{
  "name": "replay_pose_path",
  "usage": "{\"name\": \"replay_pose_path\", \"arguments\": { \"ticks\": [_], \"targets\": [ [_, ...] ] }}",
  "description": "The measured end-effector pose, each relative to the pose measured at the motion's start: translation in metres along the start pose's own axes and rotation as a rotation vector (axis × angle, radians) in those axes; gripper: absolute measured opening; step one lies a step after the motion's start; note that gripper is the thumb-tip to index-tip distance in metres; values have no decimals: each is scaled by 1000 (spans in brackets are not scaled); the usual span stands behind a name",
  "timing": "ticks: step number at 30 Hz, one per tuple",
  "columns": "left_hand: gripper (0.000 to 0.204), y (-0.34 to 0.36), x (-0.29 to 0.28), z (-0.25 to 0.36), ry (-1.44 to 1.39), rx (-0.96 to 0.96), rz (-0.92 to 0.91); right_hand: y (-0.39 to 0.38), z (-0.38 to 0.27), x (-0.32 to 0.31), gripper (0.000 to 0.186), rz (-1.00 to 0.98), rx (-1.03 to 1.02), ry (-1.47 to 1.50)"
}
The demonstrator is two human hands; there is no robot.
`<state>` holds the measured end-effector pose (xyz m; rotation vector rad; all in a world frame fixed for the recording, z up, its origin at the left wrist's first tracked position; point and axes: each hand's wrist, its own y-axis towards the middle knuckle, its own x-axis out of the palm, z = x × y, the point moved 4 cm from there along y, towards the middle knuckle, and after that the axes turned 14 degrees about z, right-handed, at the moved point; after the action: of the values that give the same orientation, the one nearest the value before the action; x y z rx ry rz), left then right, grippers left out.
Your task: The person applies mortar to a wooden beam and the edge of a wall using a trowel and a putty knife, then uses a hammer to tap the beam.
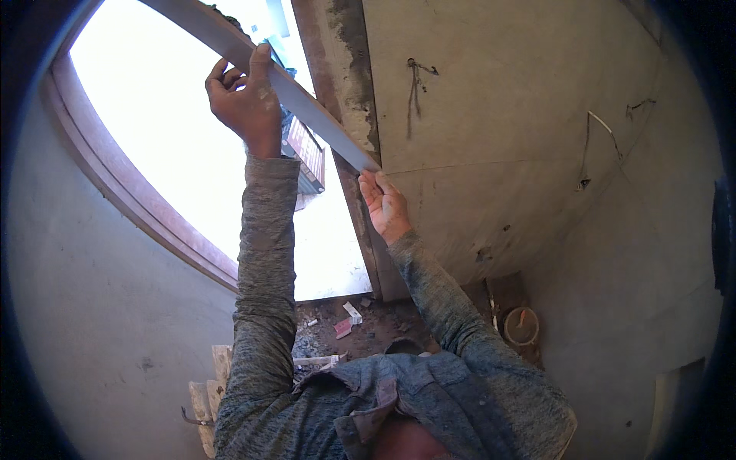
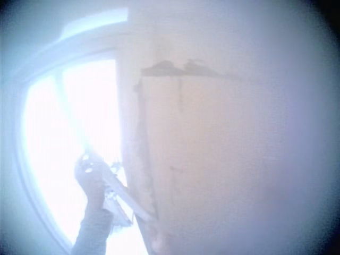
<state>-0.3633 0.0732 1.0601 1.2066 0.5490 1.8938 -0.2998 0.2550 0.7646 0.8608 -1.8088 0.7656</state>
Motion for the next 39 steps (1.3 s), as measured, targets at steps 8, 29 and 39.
{"name": "replay_pose_path", "arguments": {
  "ticks": [8,29,39],
  "targets": [
    [66,-26,40,10,136,109,-7,23,8,-9,31,113,61,57],
    [75,-68,110,11,426,441,-95,27,3,-15,57,195,72,-17],
    [72,-68,115,16,489,296,-149,36,9,-24,45,209,98,-5]
  ]
}}
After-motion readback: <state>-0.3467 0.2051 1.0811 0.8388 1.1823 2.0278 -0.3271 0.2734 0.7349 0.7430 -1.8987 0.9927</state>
